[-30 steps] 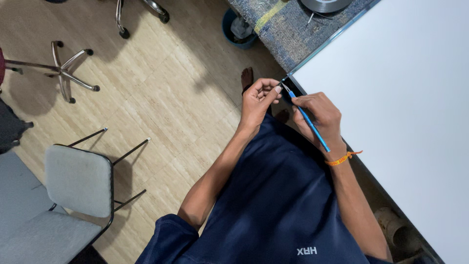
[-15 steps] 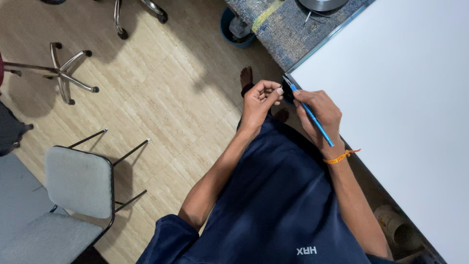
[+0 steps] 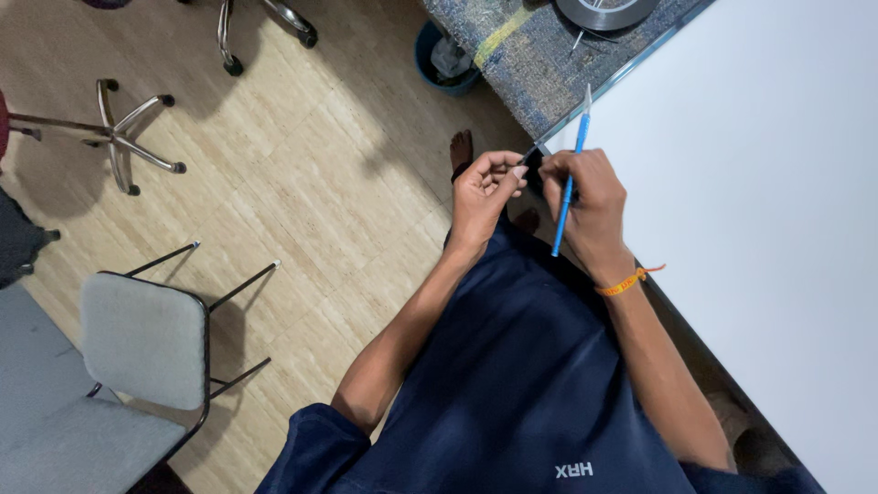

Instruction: The person works on the edge of a white display panel at a repair bench, holding a small blue pen-style tool while manipulating a small component near the panel edge. They then take a roll of black tape and press tape along the panel's edge, working around the frame, before opening a drawer and reaching toward a shelf.

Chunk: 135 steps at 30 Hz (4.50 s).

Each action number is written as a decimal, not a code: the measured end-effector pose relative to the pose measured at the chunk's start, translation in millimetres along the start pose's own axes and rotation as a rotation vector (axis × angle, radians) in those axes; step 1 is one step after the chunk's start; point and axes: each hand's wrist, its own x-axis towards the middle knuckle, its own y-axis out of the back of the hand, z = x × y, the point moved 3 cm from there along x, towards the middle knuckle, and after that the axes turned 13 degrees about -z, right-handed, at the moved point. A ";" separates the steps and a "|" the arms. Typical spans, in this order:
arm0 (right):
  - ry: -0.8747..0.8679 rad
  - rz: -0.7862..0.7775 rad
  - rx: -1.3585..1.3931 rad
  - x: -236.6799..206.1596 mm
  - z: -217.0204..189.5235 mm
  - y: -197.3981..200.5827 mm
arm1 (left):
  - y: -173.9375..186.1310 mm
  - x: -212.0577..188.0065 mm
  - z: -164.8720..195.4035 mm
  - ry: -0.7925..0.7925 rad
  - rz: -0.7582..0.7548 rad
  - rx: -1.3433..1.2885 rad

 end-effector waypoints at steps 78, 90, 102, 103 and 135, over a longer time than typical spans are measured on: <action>0.012 -0.104 0.097 -14.9 6.4 -48.5 | 32.6 -29.1 -14.5 -0.018 -0.054 0.122; 0.079 -0.320 0.070 -3.0 5.3 -46.5 | 34.7 -38.1 17.7 -0.068 -0.040 0.612; 0.130 -0.326 -0.033 -8.8 -4.7 -52.5 | 47.4 -38.6 0.1 0.021 -0.069 0.430; 0.146 -0.321 -0.050 -9.6 -4.7 -53.5 | 48.0 -38.7 -1.5 0.020 -0.066 0.425; -0.008 0.022 -0.043 -36.3 -0.2 -76.3 | 54.1 -38.1 8.2 0.088 -0.015 0.667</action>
